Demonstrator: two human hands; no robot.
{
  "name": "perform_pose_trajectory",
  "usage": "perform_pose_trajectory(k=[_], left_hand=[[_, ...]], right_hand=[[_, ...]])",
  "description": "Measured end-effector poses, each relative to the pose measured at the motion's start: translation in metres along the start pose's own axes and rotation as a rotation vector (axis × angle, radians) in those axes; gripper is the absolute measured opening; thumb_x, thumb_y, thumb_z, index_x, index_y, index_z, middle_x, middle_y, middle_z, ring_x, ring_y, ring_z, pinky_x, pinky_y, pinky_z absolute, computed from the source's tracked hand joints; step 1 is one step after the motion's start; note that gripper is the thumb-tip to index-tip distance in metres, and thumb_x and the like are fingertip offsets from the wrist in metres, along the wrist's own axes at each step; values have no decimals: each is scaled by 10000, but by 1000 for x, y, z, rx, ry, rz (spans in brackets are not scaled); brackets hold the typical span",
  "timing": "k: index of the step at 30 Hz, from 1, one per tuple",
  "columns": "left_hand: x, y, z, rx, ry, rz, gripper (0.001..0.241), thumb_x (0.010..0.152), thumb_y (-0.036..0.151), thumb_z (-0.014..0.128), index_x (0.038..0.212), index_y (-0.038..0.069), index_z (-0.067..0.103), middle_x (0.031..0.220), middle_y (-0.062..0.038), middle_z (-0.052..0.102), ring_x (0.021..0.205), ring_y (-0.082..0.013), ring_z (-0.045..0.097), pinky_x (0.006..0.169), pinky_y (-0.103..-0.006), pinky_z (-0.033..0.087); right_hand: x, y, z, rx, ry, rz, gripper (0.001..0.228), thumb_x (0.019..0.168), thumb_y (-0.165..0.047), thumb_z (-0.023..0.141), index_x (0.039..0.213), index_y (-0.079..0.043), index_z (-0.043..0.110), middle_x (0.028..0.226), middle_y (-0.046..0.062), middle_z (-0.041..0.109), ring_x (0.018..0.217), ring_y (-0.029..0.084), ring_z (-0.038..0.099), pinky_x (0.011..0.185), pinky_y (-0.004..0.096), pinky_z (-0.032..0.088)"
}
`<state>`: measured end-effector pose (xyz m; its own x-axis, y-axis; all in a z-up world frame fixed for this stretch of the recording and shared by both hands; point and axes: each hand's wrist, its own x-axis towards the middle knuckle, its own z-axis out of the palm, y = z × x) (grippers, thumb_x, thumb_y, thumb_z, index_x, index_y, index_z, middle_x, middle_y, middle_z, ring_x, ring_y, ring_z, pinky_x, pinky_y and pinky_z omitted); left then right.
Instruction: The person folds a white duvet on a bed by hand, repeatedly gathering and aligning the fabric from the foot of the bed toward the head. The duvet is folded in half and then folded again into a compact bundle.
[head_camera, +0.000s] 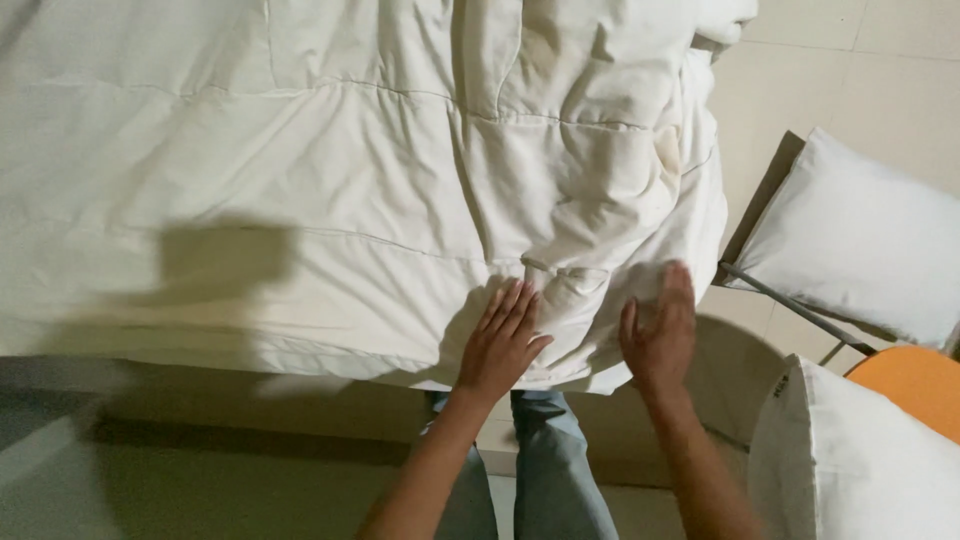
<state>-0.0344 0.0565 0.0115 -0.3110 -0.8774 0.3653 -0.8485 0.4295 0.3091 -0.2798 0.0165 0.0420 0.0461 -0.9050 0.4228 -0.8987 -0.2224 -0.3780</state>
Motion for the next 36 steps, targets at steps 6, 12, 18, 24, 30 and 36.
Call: perform_pose_trajectory(k=[6,12,18,24,30,36], left_hand=[[76,48,-8,-23,-34,-152,814,890,436,623,1453,-118,425,1561,-284,385,1482,-400,304,1218,-498,204],[47,44,46,176,-19,-164,562,1015,101,522,1558,-11,431,1659,-155,391,1582,-274,312,1313,-416,228],[11,46,36,166,-122,-109,593,940,78,546,1521,-8,463,1641,-157,409,1561,-274,314,1289,-427,230],[-30,47,39,131,-128,-76,551,987,115,561,1514,-17,463,1639,-164,388,1576,-287,280,1292,-447,202],[-46,47,38,80,-193,-93,568,971,104,542,1516,-28,456,1638,-177,376,1561,-292,262,1277,-458,186],[-93,48,53,106,-305,-92,629,938,160,614,1516,-22,445,1640,-172,365,1563,-289,236,1269,-467,176]], right_hand=[[64,36,23,-53,-20,152,598,1061,-138,628,1501,169,365,1537,375,427,1465,483,373,1220,523,314],[53,33,25,9,-70,225,483,1032,-4,526,1509,53,477,1516,259,539,1417,411,512,1187,461,403],[5,38,21,-14,-171,281,533,970,4,549,1497,48,487,1517,254,522,1404,397,496,1129,468,424],[-43,34,18,48,-141,226,502,990,-28,577,1484,18,496,1501,247,542,1414,384,502,1156,444,452],[-67,31,20,35,-197,257,563,930,19,551,1490,5,496,1520,223,534,1426,366,498,1165,460,423],[-124,31,24,72,-165,193,518,976,-44,545,1486,7,473,1493,258,529,1420,390,491,1127,454,439]])
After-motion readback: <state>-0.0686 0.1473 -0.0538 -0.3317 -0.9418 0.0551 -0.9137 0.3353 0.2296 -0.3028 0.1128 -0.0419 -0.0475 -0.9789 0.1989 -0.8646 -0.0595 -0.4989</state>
